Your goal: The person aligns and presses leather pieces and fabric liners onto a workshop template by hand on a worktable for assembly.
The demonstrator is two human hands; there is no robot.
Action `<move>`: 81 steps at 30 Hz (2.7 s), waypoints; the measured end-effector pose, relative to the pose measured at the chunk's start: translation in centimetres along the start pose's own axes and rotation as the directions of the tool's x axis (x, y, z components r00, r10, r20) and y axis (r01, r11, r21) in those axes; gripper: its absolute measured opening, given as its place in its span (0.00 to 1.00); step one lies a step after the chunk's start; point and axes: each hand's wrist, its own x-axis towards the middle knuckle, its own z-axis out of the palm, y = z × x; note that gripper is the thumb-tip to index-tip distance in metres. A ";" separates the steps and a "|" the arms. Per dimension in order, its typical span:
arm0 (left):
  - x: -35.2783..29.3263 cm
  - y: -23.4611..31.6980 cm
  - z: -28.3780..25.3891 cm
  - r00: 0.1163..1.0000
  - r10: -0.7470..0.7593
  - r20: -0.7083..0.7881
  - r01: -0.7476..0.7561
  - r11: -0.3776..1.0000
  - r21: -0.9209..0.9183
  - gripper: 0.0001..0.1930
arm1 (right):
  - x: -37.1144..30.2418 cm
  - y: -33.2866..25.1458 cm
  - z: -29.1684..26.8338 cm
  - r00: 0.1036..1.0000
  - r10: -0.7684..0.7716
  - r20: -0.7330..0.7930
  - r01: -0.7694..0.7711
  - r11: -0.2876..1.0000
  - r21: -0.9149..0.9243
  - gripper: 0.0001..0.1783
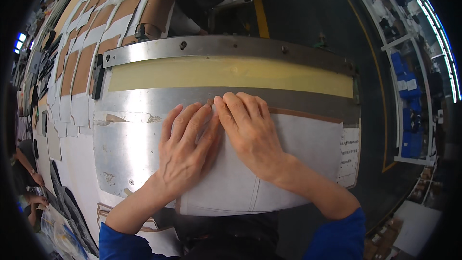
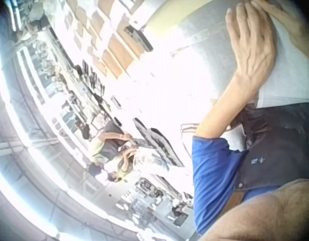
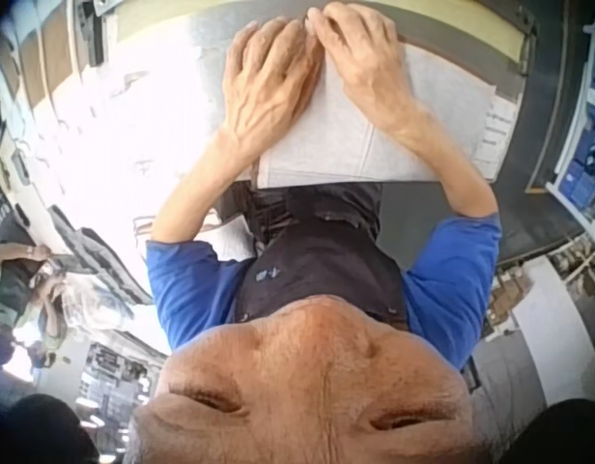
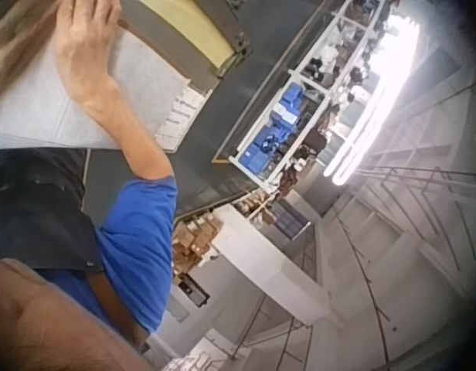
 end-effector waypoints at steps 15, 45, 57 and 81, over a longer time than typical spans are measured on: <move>0.3 0.2 -0.1 0.999 -0.042 0.024 0.041 0.999 0.025 0.21 | 0.7 -0.2 0.0 0.995 -0.070 0.071 0.078 0.990 -0.115 0.28; 2.7 4.4 2.9 0.997 0.006 -0.080 -0.002 0.999 0.042 0.25 | -7.5 4.2 -2.7 0.978 0.154 -0.142 -0.149 0.988 0.051 0.20; 2.8 5.0 3.1 1.000 0.022 -0.001 -0.022 0.997 0.072 0.30 | -7.1 4.2 -2.7 0.984 0.131 -0.123 -0.135 0.991 -0.018 0.21; 3.1 5.0 2.1 0.997 0.063 0.050 -0.063 0.998 -0.005 0.27 | -6.2 3.1 -2.5 0.973 0.195 -0.122 -0.207 0.974 -0.092 0.23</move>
